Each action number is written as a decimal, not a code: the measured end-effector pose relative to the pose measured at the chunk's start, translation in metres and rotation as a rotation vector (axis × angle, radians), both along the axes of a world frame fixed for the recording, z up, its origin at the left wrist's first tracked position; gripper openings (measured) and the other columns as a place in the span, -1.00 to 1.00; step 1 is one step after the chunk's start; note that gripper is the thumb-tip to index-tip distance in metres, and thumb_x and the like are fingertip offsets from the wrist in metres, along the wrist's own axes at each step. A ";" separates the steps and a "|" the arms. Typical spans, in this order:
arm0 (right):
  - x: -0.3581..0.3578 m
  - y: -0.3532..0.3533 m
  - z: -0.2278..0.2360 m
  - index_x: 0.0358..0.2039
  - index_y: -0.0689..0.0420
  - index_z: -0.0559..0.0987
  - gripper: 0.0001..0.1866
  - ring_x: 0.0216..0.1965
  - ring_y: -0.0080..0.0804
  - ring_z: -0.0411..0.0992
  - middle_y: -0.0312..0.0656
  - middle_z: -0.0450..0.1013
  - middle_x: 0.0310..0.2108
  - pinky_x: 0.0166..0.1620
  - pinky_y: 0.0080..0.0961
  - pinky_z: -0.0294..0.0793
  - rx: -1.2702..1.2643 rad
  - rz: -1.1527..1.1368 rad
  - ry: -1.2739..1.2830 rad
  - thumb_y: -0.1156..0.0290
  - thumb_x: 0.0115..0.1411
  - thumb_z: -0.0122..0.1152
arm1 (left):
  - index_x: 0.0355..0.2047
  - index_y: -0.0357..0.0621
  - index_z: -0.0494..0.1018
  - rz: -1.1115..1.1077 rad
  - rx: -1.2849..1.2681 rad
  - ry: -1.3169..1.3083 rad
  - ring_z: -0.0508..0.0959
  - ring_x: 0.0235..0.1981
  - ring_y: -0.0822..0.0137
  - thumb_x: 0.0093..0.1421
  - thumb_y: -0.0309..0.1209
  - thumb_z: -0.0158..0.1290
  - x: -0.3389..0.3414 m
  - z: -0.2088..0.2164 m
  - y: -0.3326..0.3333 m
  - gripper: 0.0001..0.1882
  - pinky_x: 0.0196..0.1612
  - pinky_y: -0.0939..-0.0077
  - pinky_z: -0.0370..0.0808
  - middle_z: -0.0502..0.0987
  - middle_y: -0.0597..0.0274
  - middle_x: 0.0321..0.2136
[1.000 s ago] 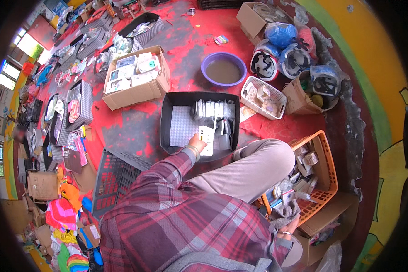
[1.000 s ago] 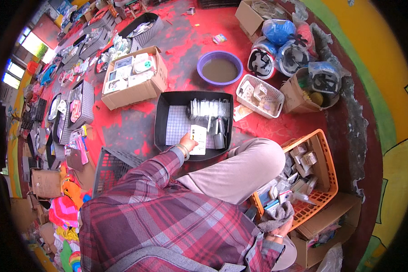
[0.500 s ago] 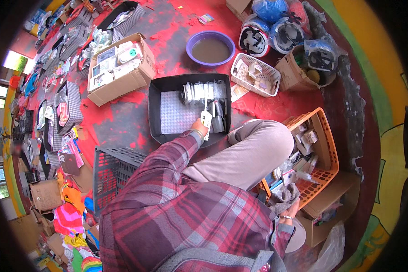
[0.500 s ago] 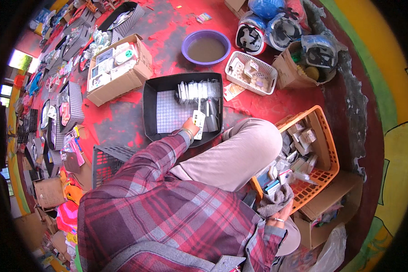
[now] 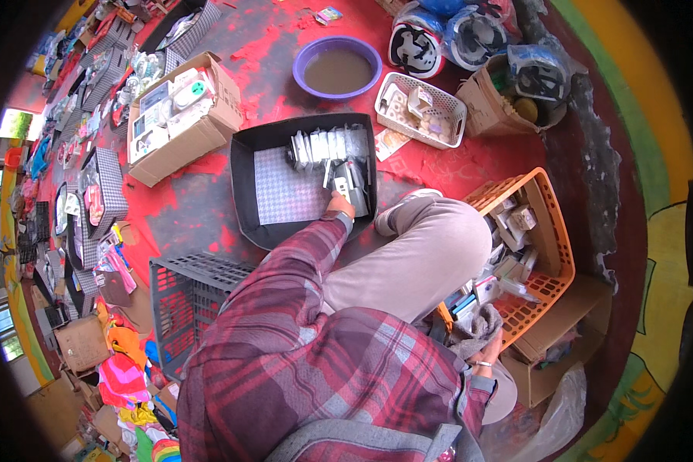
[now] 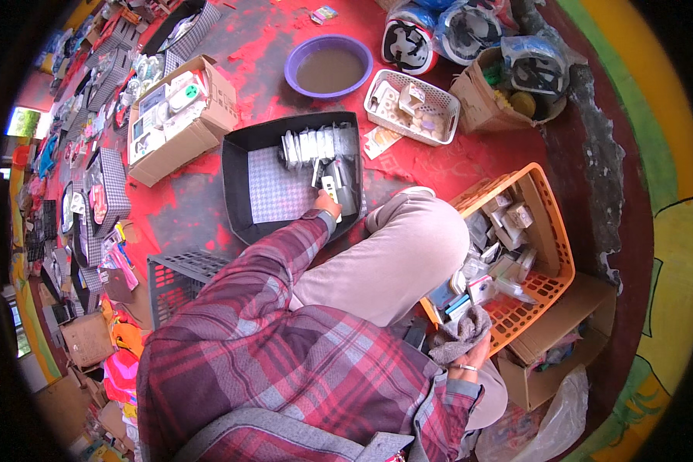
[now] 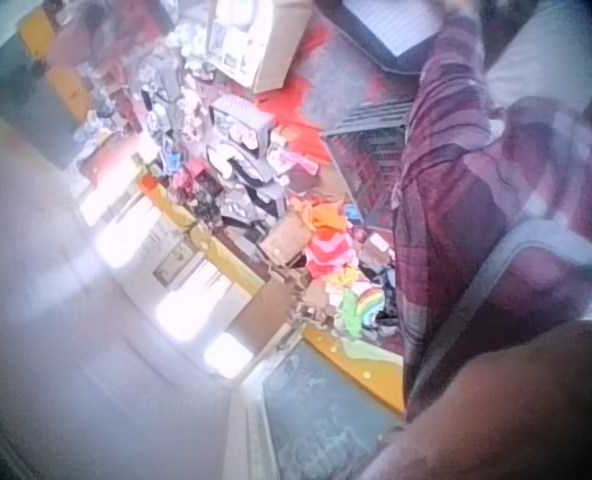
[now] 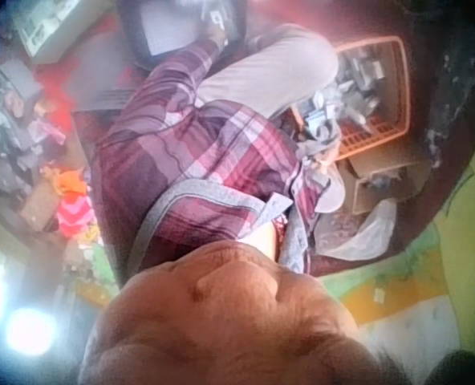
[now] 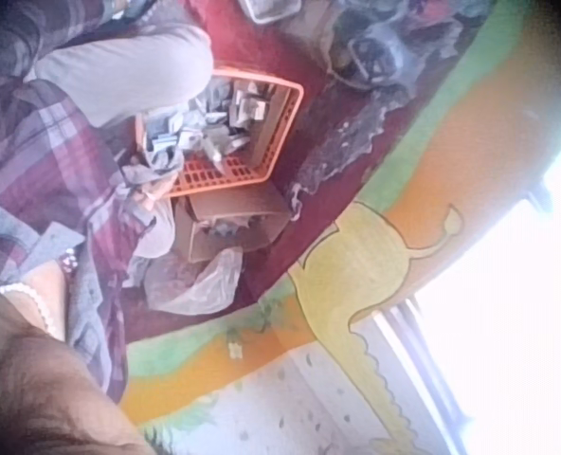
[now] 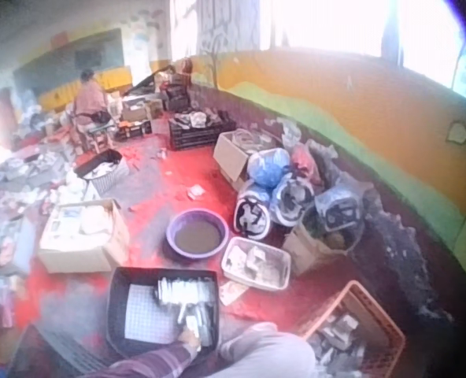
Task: The person wipes individual small white electronic items with a gray cloth and transfers them from an orange crate into a black container.
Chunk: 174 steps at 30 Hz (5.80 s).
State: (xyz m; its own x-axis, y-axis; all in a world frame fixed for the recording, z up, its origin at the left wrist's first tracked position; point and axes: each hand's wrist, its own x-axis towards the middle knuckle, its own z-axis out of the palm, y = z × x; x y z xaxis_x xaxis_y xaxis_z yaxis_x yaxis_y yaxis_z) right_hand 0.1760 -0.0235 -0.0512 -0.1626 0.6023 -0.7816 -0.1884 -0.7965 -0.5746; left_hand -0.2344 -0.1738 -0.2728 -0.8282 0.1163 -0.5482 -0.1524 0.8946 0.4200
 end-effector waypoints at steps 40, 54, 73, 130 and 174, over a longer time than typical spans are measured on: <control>-0.013 0.012 -0.017 -0.03 0.14 0.41 -0.54 -0.10 -0.23 0.40 -0.18 0.41 -0.08 -0.06 -0.26 0.44 0.044 0.108 -0.235 0.08 0.24 -0.18 | -0.06 -0.26 0.23 0.188 -0.130 0.138 0.49 -0.14 -0.06 0.02 -0.45 -0.06 -0.195 -0.024 -0.083 -0.57 -0.09 0.18 0.42 0.48 -0.16 -0.21; -0.045 0.013 0.007 -0.10 0.13 0.46 -0.60 -0.19 -0.29 0.44 -0.21 0.45 -0.16 -0.16 -0.32 0.48 0.087 0.031 -0.247 0.11 0.20 -0.04 | 0.22 -0.23 -0.25 0.261 0.204 0.063 0.46 -0.07 0.06 -0.25 -0.42 0.32 -0.184 -0.076 -0.114 0.15 -0.02 0.37 0.40 0.41 -0.13 -0.09; -0.047 0.018 -0.002 -0.06 0.15 0.42 -0.57 -0.11 -0.30 0.40 -0.20 0.43 -0.11 -0.05 -0.34 0.42 0.075 0.116 -0.221 0.10 0.22 -0.09 | -0.07 -0.21 0.22 0.525 0.166 0.302 0.51 -0.19 -0.02 -0.12 -0.45 0.10 -0.159 -0.070 -0.122 -0.45 -0.12 0.20 0.42 0.49 -0.12 -0.25; 0.007 0.011 0.012 -0.13 0.13 0.47 -0.67 -0.29 -0.35 0.46 -0.20 0.48 -0.26 -0.22 -0.41 0.50 0.201 -0.164 0.061 0.19 0.21 0.00 | -0.51 -0.23 0.48 -0.323 0.460 0.193 0.51 -0.49 0.01 0.09 -0.19 -0.02 -0.062 0.105 0.021 -0.68 -0.38 0.25 0.40 0.51 -0.06 -0.56; 0.087 0.066 0.134 -0.30 0.12 0.44 -0.73 -0.34 -0.24 0.36 -0.19 0.37 -0.38 -0.16 -0.31 0.35 1.109 0.714 -1.086 0.32 -0.05 0.15 | -0.21 -0.21 0.36 0.444 0.800 -0.962 0.50 -0.32 0.10 0.14 -0.31 -0.08 0.212 -0.088 0.409 -0.73 -0.27 0.07 0.45 0.48 0.06 -0.37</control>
